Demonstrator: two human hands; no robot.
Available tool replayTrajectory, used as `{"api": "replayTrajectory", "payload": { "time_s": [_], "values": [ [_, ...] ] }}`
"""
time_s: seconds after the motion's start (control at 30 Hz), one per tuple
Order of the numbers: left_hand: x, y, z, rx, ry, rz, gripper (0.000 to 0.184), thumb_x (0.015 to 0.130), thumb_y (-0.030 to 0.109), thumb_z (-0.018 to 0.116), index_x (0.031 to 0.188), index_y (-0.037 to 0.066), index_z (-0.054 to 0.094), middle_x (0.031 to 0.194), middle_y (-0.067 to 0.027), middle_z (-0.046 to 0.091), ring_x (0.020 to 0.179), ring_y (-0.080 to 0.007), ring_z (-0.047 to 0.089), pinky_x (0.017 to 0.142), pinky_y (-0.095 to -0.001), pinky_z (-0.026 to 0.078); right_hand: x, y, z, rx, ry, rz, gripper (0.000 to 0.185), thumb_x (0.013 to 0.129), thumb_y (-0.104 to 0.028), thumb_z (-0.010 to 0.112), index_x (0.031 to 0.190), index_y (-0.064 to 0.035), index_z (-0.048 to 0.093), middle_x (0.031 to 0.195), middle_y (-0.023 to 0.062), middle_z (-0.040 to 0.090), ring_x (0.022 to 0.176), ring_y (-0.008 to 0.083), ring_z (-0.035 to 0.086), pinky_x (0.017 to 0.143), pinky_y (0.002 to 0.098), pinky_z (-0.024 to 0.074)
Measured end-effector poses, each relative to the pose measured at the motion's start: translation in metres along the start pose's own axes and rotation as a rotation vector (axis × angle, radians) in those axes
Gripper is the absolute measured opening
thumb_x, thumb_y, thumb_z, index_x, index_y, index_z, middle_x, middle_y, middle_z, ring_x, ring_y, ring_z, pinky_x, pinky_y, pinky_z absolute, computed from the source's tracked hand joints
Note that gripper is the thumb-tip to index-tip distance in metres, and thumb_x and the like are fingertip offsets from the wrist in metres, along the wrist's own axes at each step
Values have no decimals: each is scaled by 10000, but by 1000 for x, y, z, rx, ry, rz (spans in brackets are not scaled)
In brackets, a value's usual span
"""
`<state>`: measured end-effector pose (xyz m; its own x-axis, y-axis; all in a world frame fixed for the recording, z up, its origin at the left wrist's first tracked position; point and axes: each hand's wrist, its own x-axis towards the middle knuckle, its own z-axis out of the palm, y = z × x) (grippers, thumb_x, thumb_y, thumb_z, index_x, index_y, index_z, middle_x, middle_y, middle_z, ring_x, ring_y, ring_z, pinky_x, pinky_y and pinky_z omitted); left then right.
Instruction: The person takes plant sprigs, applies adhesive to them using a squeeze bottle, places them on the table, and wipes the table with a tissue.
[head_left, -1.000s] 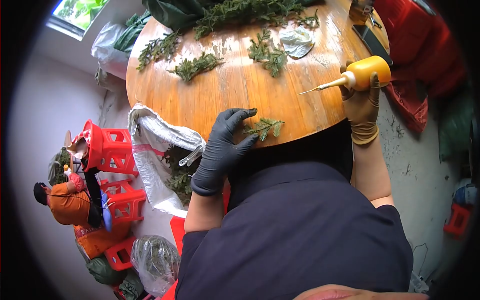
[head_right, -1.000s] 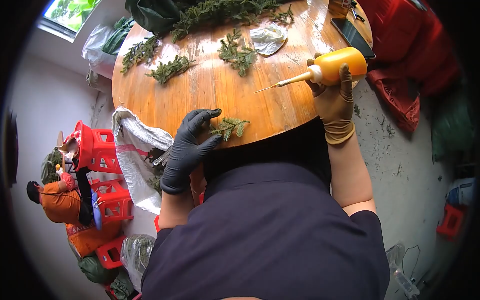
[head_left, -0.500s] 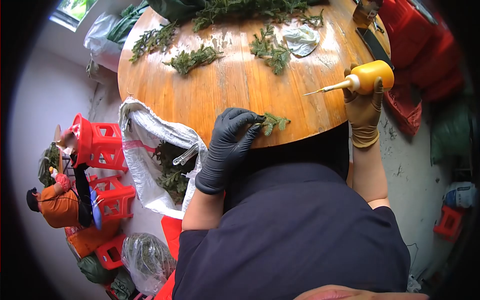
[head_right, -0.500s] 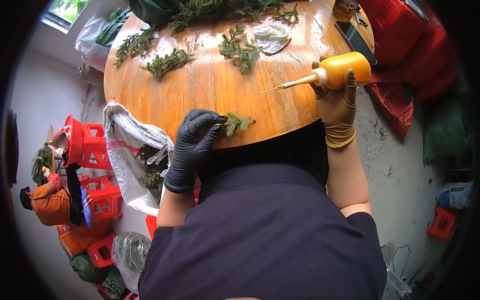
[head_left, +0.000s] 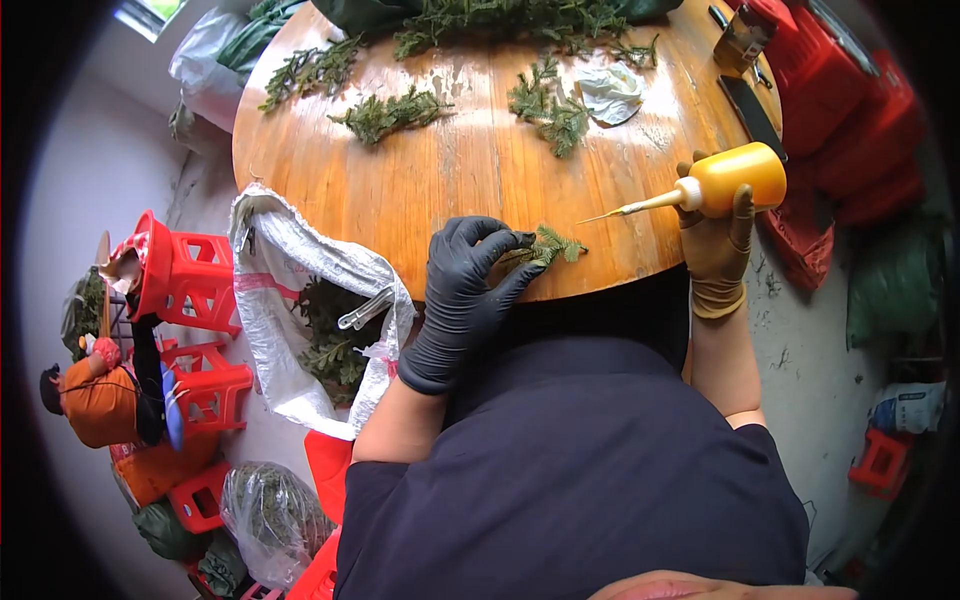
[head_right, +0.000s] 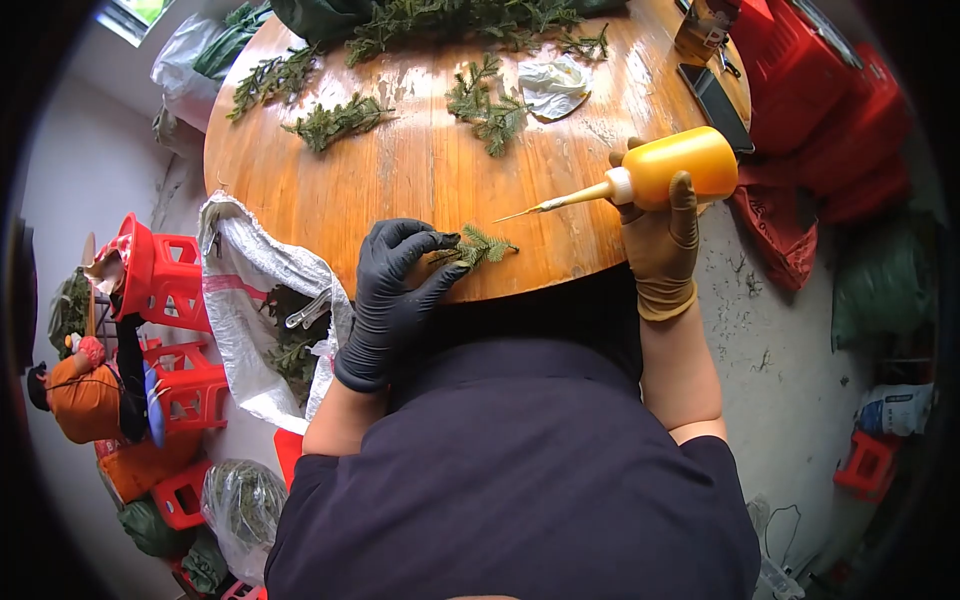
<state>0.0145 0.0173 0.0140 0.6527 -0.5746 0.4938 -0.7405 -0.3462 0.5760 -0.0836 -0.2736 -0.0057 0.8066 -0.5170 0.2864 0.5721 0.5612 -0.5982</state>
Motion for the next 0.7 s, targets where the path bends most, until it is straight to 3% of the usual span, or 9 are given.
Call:
{"api": "replayTrajectory", "payload": {
  "time_s": [0.13,0.23,0.3,0.7],
  "values": [
    [-1,0,2,78,-34,2,301,714,230,835,974,112,737,934,-42,649,928,-268,593,816,-396,434,-10,8,22,-182,16,-23,505,955,-350,655,1336,-52,505,1271,166,599,1135,308,626,940,453,541],
    [-1,2,1,81,-51,-22,301,717,235,832,974,111,737,929,-42,652,920,-269,592,814,-399,427,-12,11,32,-291,-83,-66,489,962,-340,645,1328,-48,504,1243,161,603,1120,311,629,937,453,540],
    [0,3,1,80,-54,-20,301,718,233,831,975,110,736,925,-41,653,915,-268,591,809,-399,426,-11,12,35,-432,-197,-66,574,954,-386,645,1375,-47,452,1283,166,584,1162,325,609,1014,480,481],
    [1,3,1,92,-51,-11,289,718,225,831,957,96,731,912,-49,658,898,-275,594,800,-399,430,-13,21,36,-616,-284,-53,547,966,-344,638,1351,-12,435,1247,157,569,1145,324,611,1004,507,490]
  ]
}}
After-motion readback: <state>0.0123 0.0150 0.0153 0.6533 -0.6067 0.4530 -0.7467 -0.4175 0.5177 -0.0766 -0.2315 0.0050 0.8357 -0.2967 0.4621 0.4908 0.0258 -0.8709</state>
